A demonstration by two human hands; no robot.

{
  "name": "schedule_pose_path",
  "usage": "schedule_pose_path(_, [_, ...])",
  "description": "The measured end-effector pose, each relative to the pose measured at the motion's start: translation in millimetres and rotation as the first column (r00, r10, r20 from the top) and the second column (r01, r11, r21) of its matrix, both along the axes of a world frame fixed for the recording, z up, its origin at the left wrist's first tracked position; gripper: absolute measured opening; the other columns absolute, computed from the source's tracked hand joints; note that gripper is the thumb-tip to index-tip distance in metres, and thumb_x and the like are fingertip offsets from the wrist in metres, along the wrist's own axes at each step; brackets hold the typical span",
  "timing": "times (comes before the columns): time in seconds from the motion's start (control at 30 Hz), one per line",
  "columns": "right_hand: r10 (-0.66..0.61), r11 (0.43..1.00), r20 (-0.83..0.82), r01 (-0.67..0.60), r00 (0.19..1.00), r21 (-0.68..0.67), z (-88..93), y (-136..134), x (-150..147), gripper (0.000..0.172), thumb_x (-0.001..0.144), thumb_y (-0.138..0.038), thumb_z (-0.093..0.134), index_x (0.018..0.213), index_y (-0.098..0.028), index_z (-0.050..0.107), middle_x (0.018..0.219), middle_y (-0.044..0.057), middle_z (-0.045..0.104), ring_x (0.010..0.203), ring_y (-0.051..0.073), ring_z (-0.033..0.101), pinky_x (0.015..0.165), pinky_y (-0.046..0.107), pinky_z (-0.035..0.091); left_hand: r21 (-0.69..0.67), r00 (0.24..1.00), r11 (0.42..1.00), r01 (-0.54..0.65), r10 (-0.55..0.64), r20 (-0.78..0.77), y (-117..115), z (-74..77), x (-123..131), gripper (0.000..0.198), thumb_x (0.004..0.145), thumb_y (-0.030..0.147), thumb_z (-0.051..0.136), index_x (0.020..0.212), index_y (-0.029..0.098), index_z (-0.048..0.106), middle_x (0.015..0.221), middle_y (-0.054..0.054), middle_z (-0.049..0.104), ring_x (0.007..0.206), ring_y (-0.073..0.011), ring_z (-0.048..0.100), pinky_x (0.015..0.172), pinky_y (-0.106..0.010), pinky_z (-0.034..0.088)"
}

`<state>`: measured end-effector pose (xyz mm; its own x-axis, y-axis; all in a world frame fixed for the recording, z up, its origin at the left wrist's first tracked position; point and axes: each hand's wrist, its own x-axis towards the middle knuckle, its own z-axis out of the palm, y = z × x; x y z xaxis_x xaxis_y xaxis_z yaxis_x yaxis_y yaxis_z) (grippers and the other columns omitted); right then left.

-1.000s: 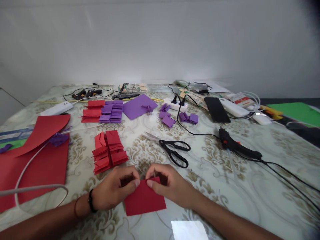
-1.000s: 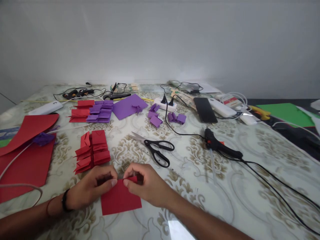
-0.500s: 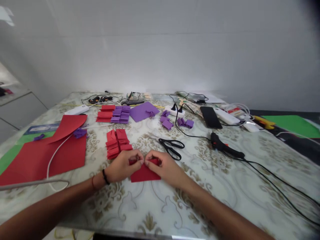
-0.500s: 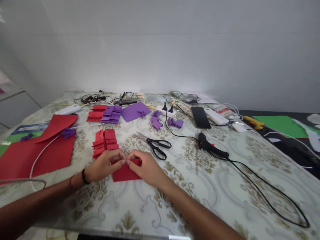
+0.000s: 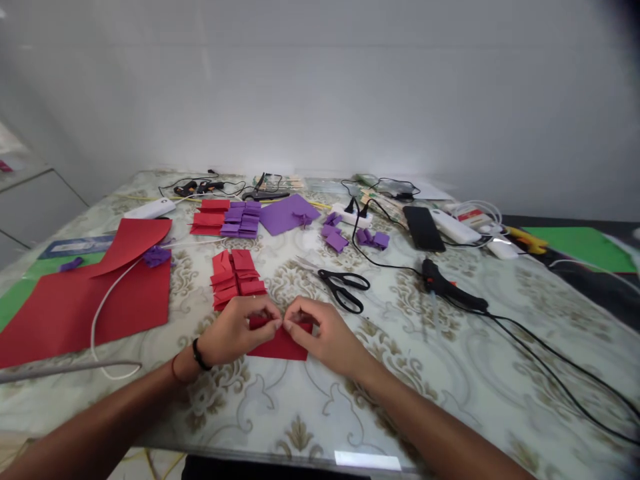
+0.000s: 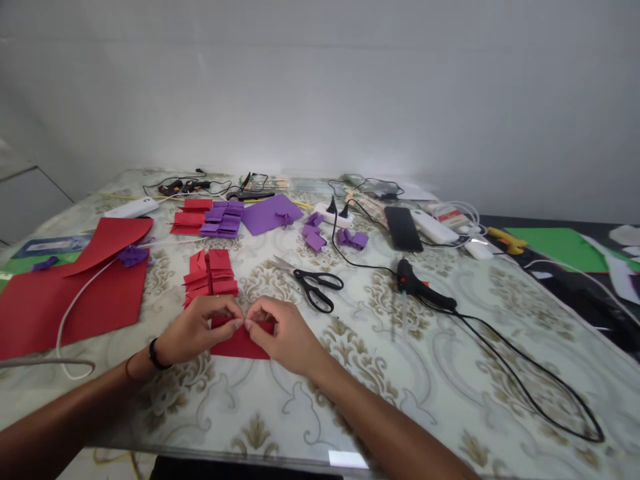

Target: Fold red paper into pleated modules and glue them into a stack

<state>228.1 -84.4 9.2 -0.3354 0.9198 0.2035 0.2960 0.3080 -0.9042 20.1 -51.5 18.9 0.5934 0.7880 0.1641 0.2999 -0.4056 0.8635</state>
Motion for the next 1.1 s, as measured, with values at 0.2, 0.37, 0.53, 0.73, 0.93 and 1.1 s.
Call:
schedule_pose_path(0.2, [-0.009,0.998,0.013,0.008,1.0,0.056,5.4,-1,-2,0.011,0.081,-0.014,0.062,0.073,-0.02,0.059,0.068,-0.002,0.058,0.066,0.014,0.053,0.063,0.025,0.04,-0.002,1.0,1.0,0.011,-0.011,-0.023,-2,2.2,0,0.012,0.087,0.018,0.061,0.08,0.015,0.07,0.073,-0.002,0.069,0.066,-0.013,0.06,0.062,-0.022,0.046])
schedule_pose_path(0.37, [-0.013,1.0,-0.018,0.013,1.0,0.019,8.3,7,11,0.013,0.075,-0.013,0.061,0.068,-0.021,0.054,0.064,-0.004,0.054,0.06,0.013,0.049,0.059,0.025,0.038,-0.039,0.999,0.998,-0.041,0.041,0.015,4,1.3,-5,0.014,0.088,0.022,0.059,0.077,0.016,0.065,0.07,0.0,0.063,0.063,-0.0116,0.055,0.059,-0.021,0.042])
schedule_pose_path(0.53, [-0.136,0.987,-0.125,0.145,0.983,0.066,8.0,11,17,0.01,0.081,-0.015,0.055,0.075,-0.022,0.051,0.073,-0.001,0.055,0.068,0.016,0.052,0.064,0.028,0.043,0.025,0.997,0.997,-0.071,0.071,-0.003,6,-0.3,-7,0.014,0.086,0.019,0.059,0.072,0.017,0.058,0.067,0.001,0.059,0.061,-0.0111,0.052,0.058,-0.021,0.041])
schedule_pose_path(0.73, [-0.022,0.982,0.027,0.017,0.999,0.189,3.9,1,4,0.006,0.088,-0.015,0.062,0.087,-0.021,0.061,0.084,0.002,0.06,0.077,0.017,0.057,0.073,0.03,0.044,0.08,0.999,0.996,0.03,-0.029,-0.015,-2,-5.6,-1,0.015,0.094,0.022,0.06,0.083,0.016,0.067,0.075,-0.002,0.067,0.067,-0.0133,0.059,0.066,-0.024,0.047])
schedule_pose_path(0.93, [-0.02,0.983,0.015,0.017,1.0,0.183,3.2,-4,1,0.011,0.087,-0.012,0.06,0.082,-0.022,0.061,0.08,0.0,0.061,0.074,0.016,0.058,0.07,0.029,0.044,0.151,0.999,0.988,0.016,-0.021,0.037,-7,-7.2,0,0.011,0.095,0.02,0.061,0.086,0.017,0.067,0.08,-0.003,0.07,0.073,-0.0149,0.064,0.069,-0.025,0.049])
schedule_pose_path(1.1, [0.002,0.983,0.03,-0.007,1.0,0.182,1.0,-5,-1,0.013,0.081,-0.01,0.06,0.078,-0.022,0.058,0.078,-0.001,0.059,0.071,0.015,0.056,0.066,0.027,0.043,0.163,0.998,0.986,0.045,-0.05,0.026,-10,-8.7,1,0.008,0.092,0.017,0.061,0.084,0.017,0.065,0.079,-0.002,0.068,0.072,-0.0141,0.063,0.069,-0.024,0.048])
